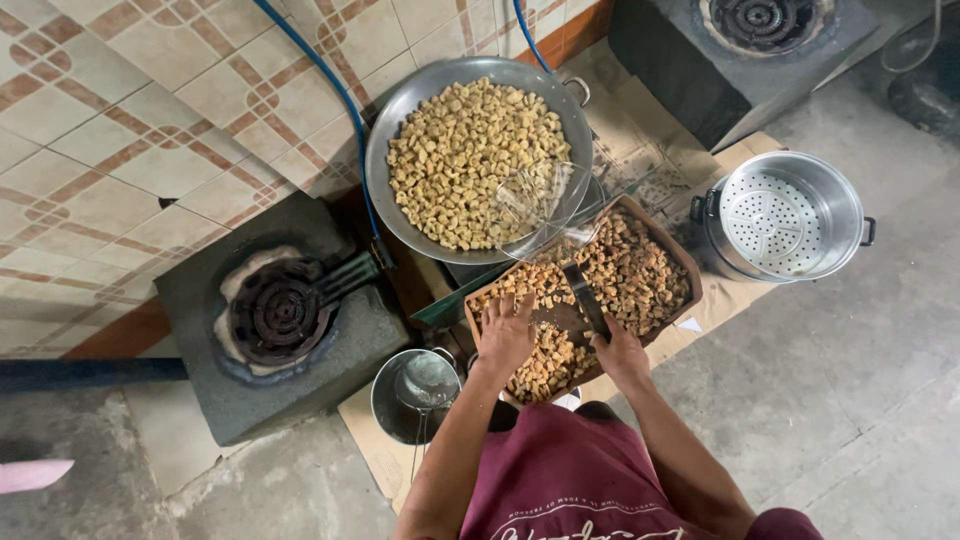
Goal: The person uses a large metal strainer to stir and lift a batch of light-colored, irregularly shaped snacks frying in a large wok over a gas stove. The person repeatedly scoops the snacks to ensure even cooking and occasionally transfers them into a cardboard box placed on the floor.
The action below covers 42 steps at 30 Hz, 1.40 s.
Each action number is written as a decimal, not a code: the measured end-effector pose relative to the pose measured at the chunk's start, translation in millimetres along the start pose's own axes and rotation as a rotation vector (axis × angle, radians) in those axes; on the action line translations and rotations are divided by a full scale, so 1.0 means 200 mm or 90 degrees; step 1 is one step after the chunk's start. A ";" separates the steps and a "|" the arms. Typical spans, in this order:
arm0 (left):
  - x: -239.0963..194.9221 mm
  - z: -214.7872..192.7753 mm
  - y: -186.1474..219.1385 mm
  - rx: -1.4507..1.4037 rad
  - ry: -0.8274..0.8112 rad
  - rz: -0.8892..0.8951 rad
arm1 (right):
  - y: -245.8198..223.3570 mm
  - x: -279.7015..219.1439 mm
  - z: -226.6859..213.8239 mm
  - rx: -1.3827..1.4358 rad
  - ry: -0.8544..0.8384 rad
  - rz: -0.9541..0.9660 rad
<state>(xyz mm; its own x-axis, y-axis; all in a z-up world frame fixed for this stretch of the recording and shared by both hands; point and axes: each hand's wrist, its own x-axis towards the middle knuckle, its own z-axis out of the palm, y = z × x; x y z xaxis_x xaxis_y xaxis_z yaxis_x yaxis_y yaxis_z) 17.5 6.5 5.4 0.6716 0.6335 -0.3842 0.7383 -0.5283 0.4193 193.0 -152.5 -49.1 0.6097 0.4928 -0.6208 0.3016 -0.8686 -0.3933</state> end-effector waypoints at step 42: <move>0.20 -0.14 0.11 0.052 -0.127 0.094 | 0.08 0.20 0.14 0.018 0.107 -0.086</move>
<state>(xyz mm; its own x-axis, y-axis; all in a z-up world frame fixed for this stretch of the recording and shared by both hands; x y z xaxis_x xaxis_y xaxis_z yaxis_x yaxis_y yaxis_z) 59.6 35.6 22.1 0.7656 0.4260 -0.4821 0.6285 -0.6555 0.4187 201.1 -146.4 -99.2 0.6792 0.5873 -0.4402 0.3696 -0.7918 -0.4862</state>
